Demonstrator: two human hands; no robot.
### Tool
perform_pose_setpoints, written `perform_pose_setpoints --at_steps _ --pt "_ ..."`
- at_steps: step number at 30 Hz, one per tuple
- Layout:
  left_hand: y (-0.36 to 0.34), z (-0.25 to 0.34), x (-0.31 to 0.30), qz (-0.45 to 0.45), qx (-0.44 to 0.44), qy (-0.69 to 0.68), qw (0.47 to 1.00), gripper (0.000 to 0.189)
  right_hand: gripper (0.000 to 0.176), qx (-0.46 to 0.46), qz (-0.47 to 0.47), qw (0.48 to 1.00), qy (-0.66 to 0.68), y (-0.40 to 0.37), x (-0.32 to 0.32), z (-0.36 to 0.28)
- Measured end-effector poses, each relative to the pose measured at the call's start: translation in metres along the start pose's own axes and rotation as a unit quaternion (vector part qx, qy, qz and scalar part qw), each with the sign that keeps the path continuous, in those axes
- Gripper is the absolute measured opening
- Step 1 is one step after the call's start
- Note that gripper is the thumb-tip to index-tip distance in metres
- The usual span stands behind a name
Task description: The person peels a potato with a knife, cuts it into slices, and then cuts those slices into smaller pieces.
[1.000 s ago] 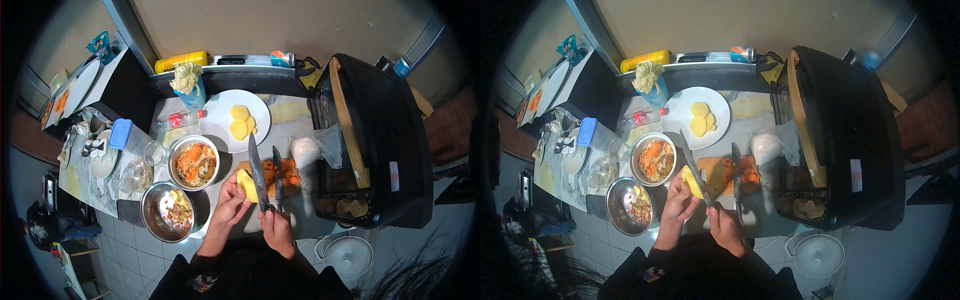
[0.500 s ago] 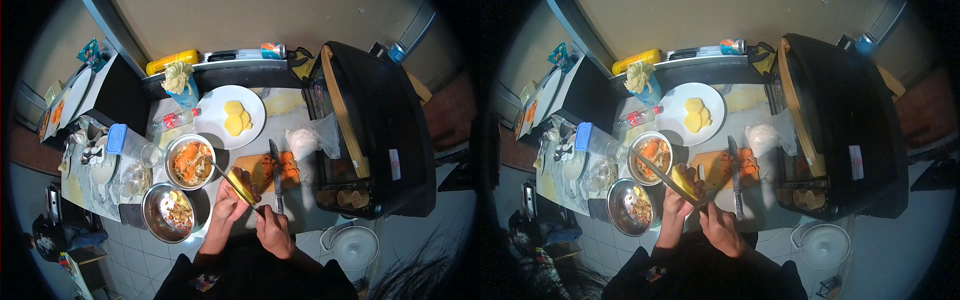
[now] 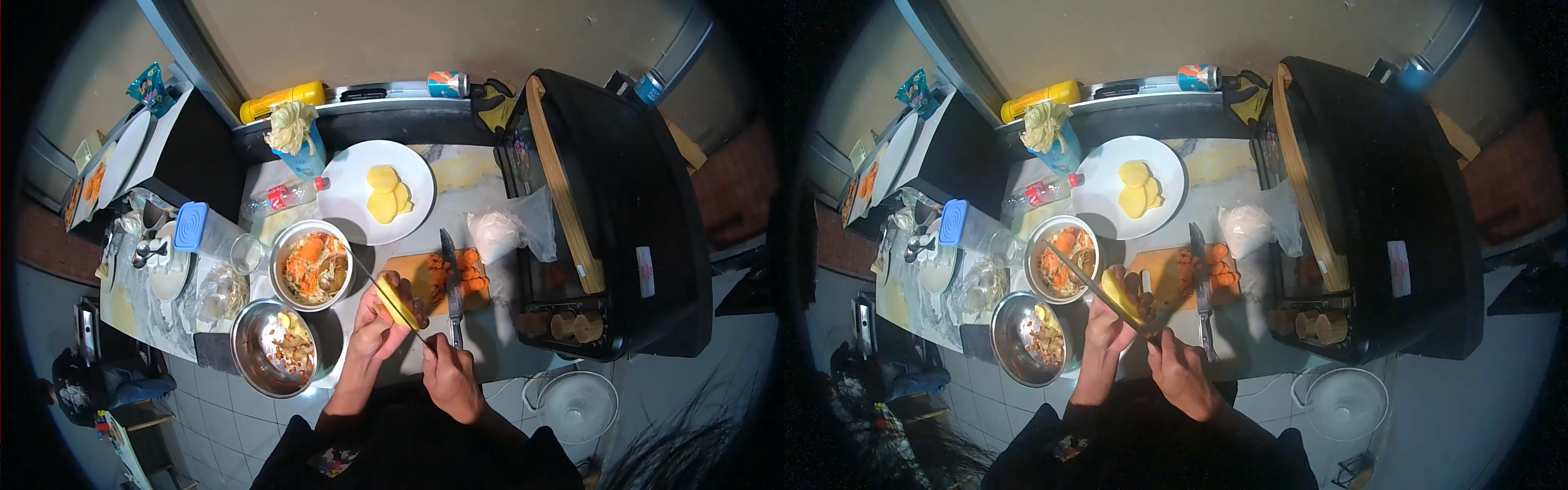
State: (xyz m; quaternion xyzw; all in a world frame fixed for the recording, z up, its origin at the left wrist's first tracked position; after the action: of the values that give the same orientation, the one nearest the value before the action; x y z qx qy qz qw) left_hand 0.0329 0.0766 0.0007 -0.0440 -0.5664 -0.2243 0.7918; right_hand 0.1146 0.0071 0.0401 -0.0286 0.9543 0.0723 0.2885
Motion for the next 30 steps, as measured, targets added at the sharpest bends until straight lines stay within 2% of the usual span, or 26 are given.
perform_pose_setpoints --at_steps 9,15,18,20,24,28,30 --pt "-0.003 0.006 -0.005 0.026 0.018 0.071 0.997 0.055 0.01 0.0 0.014 1.0 -0.028 0.003 -0.006 0.002" --pt "-0.003 0.008 -0.004 0.044 0.011 0.127 0.991 0.057 0.012 0.015 -0.012 0.999 -0.032 0.005 -0.006 0.008" --pt "-0.006 0.006 -0.008 0.048 -0.003 0.17 0.984 0.058 0.012 0.017 -0.017 1.0 -0.019 0.006 -0.007 0.009" --pt "-0.007 0.002 -0.007 0.049 0.0 0.259 0.965 0.061 0.012 0.021 -0.007 0.998 -0.053 0.01 -0.013 0.007" --pt "-0.004 0.005 0.0 0.058 0.014 0.241 0.969 0.066 0.011 0.036 -0.026 0.999 -0.017 0.013 -0.013 0.011" --pt "-0.002 0.004 0.009 0.052 0.049 0.229 0.971 0.066 0.012 0.002 0.001 1.0 0.017 0.012 -0.014 0.007" --pt "-0.001 -0.006 0.005 0.088 0.042 0.137 0.986 0.064 0.014 -0.02 0.024 0.999 0.012 0.013 -0.015 0.003"
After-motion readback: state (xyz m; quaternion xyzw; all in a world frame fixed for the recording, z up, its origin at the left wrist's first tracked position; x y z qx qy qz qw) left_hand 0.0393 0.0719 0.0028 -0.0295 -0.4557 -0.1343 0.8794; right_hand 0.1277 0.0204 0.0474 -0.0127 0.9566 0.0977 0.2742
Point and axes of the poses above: each hand's wrist, its own y-axis towards the middle knuckle, its own x-axis out of the palm, z = x × y, the point moved 9 cm from there along y, towards the middle knuckle, and after that the axes turned 1 degree about -z, right-handed, at the moved point
